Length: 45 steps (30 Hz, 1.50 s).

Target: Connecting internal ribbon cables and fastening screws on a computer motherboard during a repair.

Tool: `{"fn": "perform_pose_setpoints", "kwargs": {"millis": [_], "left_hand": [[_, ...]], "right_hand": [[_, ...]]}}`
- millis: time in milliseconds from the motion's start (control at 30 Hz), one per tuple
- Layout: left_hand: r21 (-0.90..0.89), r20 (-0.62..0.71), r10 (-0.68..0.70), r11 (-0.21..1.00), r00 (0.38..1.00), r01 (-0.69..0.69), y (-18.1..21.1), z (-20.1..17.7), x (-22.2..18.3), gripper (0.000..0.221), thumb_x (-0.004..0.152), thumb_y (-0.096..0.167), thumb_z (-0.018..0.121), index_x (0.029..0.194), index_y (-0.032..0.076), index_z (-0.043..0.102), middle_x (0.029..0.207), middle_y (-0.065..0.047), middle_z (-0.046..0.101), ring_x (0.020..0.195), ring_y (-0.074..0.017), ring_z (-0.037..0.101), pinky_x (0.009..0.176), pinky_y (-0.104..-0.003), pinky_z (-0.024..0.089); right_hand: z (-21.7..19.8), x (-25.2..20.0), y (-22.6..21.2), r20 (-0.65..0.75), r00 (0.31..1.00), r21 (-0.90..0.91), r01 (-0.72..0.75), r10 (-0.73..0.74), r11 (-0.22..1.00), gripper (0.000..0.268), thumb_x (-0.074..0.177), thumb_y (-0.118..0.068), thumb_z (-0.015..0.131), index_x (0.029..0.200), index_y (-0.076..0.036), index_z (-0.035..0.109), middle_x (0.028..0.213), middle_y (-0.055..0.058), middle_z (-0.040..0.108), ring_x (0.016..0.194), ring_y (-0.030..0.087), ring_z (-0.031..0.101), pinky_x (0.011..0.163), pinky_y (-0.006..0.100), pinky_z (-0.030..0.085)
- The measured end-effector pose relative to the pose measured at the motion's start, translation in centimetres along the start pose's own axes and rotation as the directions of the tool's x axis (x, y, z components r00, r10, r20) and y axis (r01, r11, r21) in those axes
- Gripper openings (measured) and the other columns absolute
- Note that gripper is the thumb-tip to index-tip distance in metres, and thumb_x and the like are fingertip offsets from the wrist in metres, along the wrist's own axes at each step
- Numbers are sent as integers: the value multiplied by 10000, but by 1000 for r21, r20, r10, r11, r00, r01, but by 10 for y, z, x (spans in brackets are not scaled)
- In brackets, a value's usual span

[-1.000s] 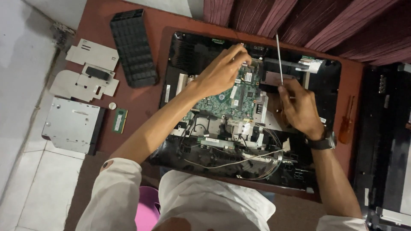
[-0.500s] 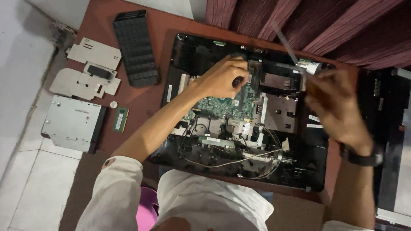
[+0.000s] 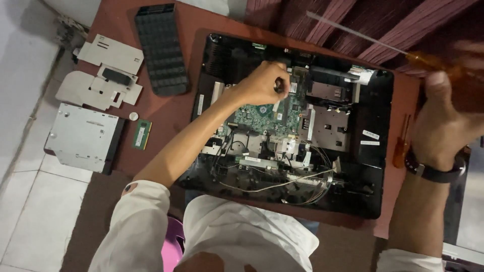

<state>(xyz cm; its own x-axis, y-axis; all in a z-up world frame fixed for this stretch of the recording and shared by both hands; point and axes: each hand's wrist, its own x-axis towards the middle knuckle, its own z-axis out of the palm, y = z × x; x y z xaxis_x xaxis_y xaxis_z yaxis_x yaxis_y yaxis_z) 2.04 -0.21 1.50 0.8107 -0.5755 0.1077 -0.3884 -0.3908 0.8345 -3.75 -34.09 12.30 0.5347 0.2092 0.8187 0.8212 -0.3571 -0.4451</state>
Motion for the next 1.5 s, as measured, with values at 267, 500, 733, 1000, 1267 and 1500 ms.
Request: {"fn": "perform_pose_setpoints", "kwargs": {"millis": [267,500,733,1000,1267,1500], "left_hand": [[10,7,21,1000,1000,-21,-3,0,1,97,822,-29,742,861,59,731,939,-86,677,814,-173,675,749,-259,605],[5,56,-43,999,997,43,9,-5,-2,99,825,-73,705,846,24,701,961,-92,657,772,-148,648,646,-230,579],[256,35,99,961,994,-105,-3,7,1,50,915,100,728,930,72,690,1009,-60,652,927,-156,634,916,-390,484],[329,-213,138,942,967,-61,-12,12,3,143,899,-30,720,963,86,668,1011,-78,670,947,-201,620,921,-343,526],[255,-113,-13,966,993,42,4,-1,-1,267,752,15,771,962,124,648,1084,-71,658,1078,-226,610,969,-425,510],[275,-58,-16,961,998,32,15,-6,-5,124,845,106,814,796,127,702,899,-25,691,1002,-214,626,996,-500,449]], "right_hand": [[55,33,-31,16,1000,26,-24,24,999,385,1162,37,696,1448,15,439,1049,297,636,895,411,681,763,466,578],[83,38,-44,112,988,41,-109,104,993,400,1151,-97,700,1368,22,386,1041,262,595,915,385,680,810,446,599],[60,40,-32,-7,1000,-61,-21,21,998,396,1161,-74,751,1394,7,440,935,250,610,794,381,651,759,462,530],[68,27,-36,68,996,-11,-59,59,998,390,1151,6,717,1403,-2,419,986,236,611,801,350,674,653,405,585],[89,39,-48,128,989,102,-93,80,990,384,1139,-13,691,1381,17,394,1071,280,616,967,399,697,855,462,617],[88,38,-45,73,993,14,-94,93,995,424,1126,-124,730,1341,38,403,1068,271,583,899,388,678,787,446,585]]}}
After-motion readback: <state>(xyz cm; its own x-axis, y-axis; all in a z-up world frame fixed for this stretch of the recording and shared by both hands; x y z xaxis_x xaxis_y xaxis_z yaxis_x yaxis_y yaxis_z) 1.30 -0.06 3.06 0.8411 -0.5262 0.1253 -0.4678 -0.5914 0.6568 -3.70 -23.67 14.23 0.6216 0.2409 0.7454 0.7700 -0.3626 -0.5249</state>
